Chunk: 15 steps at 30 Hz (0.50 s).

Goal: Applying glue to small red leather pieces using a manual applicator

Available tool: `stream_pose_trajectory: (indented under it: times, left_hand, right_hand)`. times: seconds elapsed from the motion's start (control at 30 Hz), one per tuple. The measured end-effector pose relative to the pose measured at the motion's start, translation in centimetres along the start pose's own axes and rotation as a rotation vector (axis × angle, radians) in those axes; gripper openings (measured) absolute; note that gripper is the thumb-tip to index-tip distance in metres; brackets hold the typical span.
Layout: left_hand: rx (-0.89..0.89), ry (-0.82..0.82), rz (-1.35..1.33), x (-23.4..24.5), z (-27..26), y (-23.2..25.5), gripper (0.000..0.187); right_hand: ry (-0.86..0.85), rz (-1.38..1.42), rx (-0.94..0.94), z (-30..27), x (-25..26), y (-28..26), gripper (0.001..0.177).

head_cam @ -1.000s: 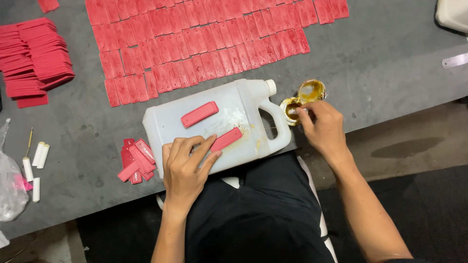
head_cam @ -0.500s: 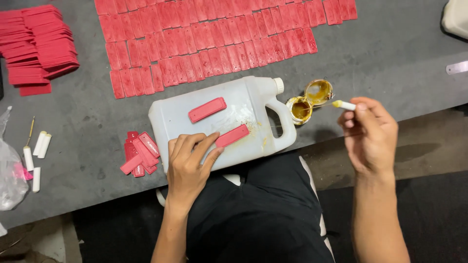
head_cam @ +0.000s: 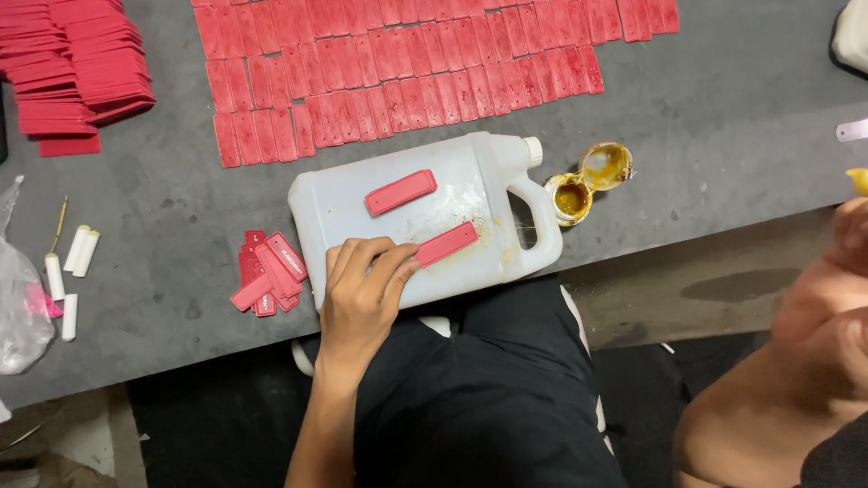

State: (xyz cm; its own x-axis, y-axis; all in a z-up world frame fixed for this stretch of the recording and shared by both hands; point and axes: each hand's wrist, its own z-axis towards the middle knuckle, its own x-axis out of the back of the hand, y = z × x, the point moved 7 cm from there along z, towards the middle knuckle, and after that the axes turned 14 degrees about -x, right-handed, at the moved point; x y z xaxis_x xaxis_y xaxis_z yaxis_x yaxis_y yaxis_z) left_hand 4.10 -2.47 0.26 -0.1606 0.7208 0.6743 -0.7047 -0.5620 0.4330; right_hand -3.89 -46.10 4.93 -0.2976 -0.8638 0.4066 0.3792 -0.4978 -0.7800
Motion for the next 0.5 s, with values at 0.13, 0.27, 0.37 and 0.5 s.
stream_pose_trajectory:
  times: [0.13, 0.27, 0.37, 0.5]
  left_hand:
    - [0.004, 0.014, -0.004, 0.1, 0.1, 0.0, 0.011]
    - [-0.001, 0.039, 0.000, 0.2, 0.2, 0.1, 0.009]
    - [-0.041, 0.088, -0.033, 0.2, 0.1, -0.2, 0.013]
    - [-0.058, 0.107, -0.045, 0.3, 0.3, -0.1, 0.011]
  right_hand:
    - [0.421, 0.181, -0.491, 1.8, -5.4, -3.1, 0.016]
    - [0.054, -0.113, -0.369, 3.6, -16.8, -8.9, 0.006]
    - [-0.010, -0.138, -0.259, 3.3, -22.3, -9.1, 0.013]
    - [-0.047, -0.203, -0.058, 2.7, -25.1, -10.2, 0.010]
